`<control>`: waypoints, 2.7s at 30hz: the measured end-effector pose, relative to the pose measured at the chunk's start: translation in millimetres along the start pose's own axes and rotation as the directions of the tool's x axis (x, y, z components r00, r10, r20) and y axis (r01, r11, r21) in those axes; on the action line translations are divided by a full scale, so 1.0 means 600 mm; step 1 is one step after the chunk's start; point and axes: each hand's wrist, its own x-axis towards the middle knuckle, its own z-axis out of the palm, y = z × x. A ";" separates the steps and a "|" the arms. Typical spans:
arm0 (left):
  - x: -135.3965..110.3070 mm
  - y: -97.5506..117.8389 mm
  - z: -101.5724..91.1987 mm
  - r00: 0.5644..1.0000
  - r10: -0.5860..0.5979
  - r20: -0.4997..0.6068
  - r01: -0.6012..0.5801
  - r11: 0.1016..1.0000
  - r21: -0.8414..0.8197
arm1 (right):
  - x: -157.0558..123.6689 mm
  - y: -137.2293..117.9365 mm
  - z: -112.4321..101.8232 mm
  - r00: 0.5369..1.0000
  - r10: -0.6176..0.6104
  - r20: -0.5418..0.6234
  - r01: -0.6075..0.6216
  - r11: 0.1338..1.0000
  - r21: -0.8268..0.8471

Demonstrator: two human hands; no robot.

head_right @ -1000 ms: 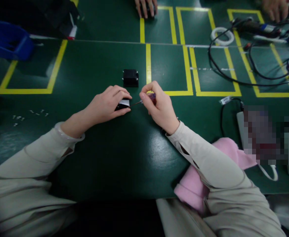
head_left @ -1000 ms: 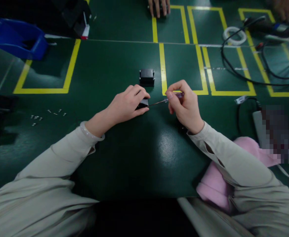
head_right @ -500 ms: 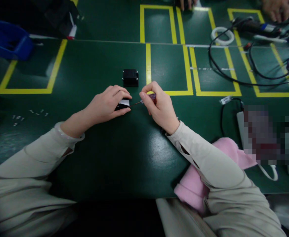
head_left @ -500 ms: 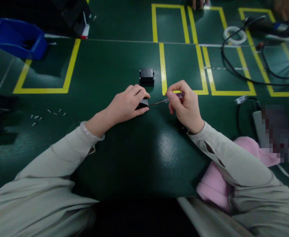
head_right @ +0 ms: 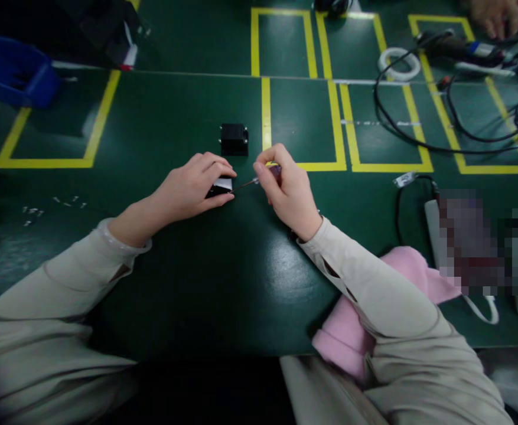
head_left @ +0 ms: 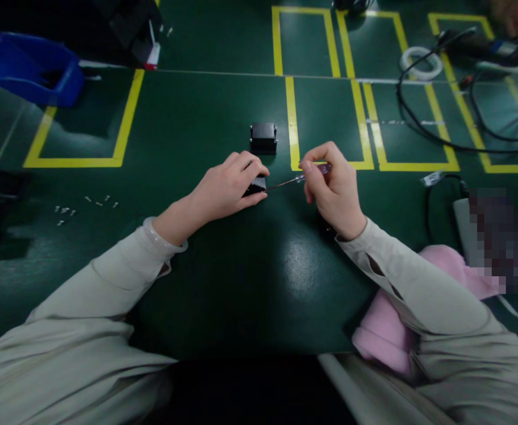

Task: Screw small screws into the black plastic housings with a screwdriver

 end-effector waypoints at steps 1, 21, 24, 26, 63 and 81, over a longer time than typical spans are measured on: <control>0.000 0.000 0.001 1.000 0.001 -0.002 -0.001 1.000 -0.001 | 0.000 0.001 0.000 1.000 -0.009 -0.004 0.009 1.000 0.009; -0.001 0.000 0.001 1.000 -0.006 0.004 0.006 1.000 0.001 | 0.001 -0.002 -0.002 1.000 0.006 0.016 -0.006 1.000 -0.008; -0.001 -0.001 0.001 1.000 -0.001 0.002 0.001 1.000 0.001 | 0.001 -0.001 -0.002 1.000 0.004 0.021 -0.004 1.000 -0.013; -0.001 -0.001 0.002 1.000 0.004 -0.002 -0.004 1.000 0.001 | 0.002 0.001 -0.002 1.000 -0.006 0.023 0.006 1.000 0.000; -0.001 -0.003 0.004 1.000 0.006 -0.013 -0.006 1.000 -0.011 | 0.001 -0.002 -0.001 1.000 -0.017 0.025 0.017 1.000 0.009; -0.001 -0.002 0.003 1.000 0.001 -0.002 -0.001 1.000 -0.013 | 0.000 0.002 -0.002 0.998 -0.048 0.027 0.046 0.997 0.055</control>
